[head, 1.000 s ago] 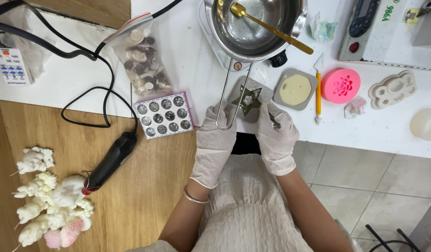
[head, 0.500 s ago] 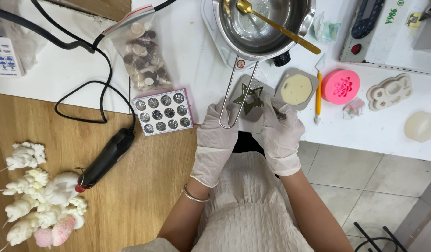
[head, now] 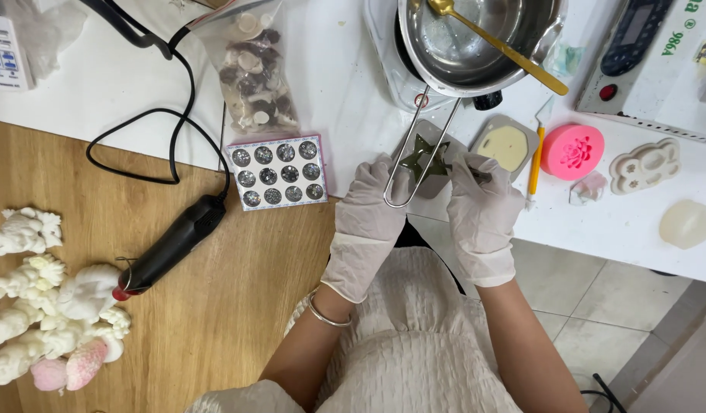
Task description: Pour melted wax from a small pot into a star-shaped candle mold and place decorations.
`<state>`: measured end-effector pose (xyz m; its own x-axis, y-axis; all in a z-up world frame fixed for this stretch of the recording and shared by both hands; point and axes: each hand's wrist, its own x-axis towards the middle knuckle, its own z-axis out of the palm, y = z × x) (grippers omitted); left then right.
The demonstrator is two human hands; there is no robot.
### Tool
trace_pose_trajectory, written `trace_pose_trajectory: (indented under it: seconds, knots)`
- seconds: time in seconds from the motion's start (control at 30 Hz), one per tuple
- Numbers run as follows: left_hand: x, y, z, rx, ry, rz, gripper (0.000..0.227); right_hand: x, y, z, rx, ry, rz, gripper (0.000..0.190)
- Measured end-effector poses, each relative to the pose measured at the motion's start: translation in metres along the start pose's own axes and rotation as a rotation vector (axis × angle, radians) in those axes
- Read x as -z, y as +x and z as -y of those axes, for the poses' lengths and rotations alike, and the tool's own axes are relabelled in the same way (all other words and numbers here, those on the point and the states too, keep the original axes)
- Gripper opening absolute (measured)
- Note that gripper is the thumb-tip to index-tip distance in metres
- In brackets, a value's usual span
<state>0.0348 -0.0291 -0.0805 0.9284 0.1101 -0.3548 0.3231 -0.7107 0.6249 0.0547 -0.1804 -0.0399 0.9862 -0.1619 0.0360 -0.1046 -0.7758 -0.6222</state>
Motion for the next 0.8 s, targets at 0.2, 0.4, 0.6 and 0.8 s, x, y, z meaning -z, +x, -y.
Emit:
trace_pose_trajectory:
  seconds: [0.2, 0.4, 0.6, 0.8]
  knots:
    - [0.006, -0.002, -0.005, -0.078, -0.040, -0.132, 0.035, 0.002, 0.004, 0.004, -0.115, 0.066, 0.027, 0.015]
    - [0.009, 0.000, -0.005, -0.033, -0.019, -0.066, 0.040, 0.012, 0.013, 0.037, -0.302, 0.084, 0.042, 0.016]
    - [0.008, 0.003, -0.002, 0.014, 0.021, 0.005, 0.044, 0.014, 0.004, 0.020, -0.443, 0.363, -0.008, 0.013]
    - [0.006, -0.002, -0.002, -0.003, -0.014, -0.026, 0.040, 0.022, 0.005, 0.001, -0.519, 0.621, -0.015, 0.015]
